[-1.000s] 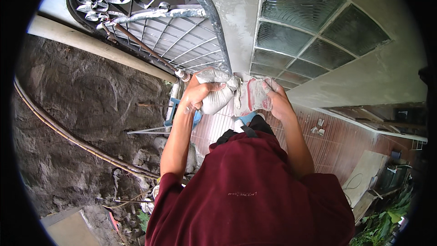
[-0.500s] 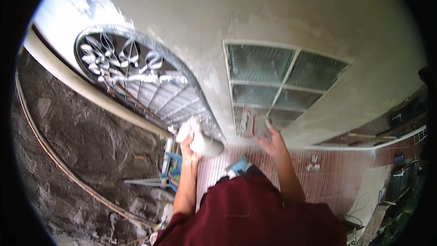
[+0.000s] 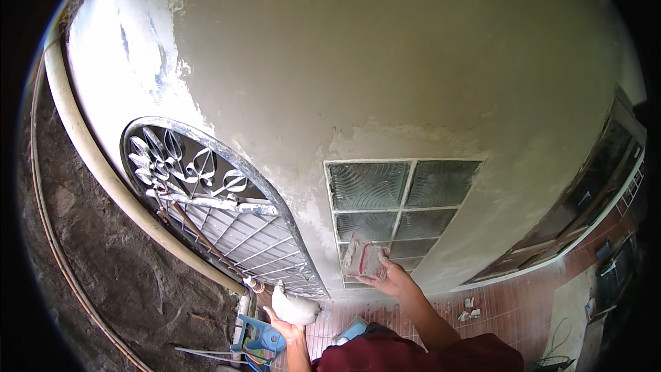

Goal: The person applies plaster to an exterior wall using a trowel and a bag of plaster. They repeatedly scoop plaster from the bag and spread it over the wall surface, smoothing it with the trowel. The work continues across different sections of the wall near a decorative metal grille and a glass block window.

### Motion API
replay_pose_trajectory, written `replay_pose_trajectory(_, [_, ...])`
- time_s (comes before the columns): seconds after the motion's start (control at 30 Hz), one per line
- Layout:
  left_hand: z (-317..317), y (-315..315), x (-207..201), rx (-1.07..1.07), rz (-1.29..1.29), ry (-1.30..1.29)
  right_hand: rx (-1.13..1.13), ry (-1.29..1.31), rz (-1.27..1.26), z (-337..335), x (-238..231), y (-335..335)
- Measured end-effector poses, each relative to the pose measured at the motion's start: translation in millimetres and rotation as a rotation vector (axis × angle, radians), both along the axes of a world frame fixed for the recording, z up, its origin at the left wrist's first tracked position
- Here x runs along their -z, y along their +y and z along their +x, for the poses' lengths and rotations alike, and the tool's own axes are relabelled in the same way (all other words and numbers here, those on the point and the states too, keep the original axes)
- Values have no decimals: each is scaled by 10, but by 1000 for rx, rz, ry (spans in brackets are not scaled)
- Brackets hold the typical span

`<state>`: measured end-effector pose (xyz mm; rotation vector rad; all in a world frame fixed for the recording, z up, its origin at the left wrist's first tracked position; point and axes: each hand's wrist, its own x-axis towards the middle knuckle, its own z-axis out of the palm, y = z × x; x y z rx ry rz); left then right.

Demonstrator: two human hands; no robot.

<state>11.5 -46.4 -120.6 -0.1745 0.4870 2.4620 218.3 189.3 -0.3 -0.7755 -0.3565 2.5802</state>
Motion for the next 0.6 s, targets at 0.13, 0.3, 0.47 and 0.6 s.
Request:
replay_pose_trajectory(0.13, [63, -184, 59, -7, -12, -75, 95, 37, 71, -13, -92, -45])
replay_pose_trajectory(0.3, [185, -298, -94, -29, 17, -73, 205, -24, 279, 80, -307, 11])
replay_pose_trajectory(0.47, [263, -220, -106, -140, 12, -15, 155, 34, 537, 156, -645, 30])
replay_pose_trajectory(0.6, [257, -175, -80, -157, 31, -48, 113, 61, 600, 65, -930, -13])
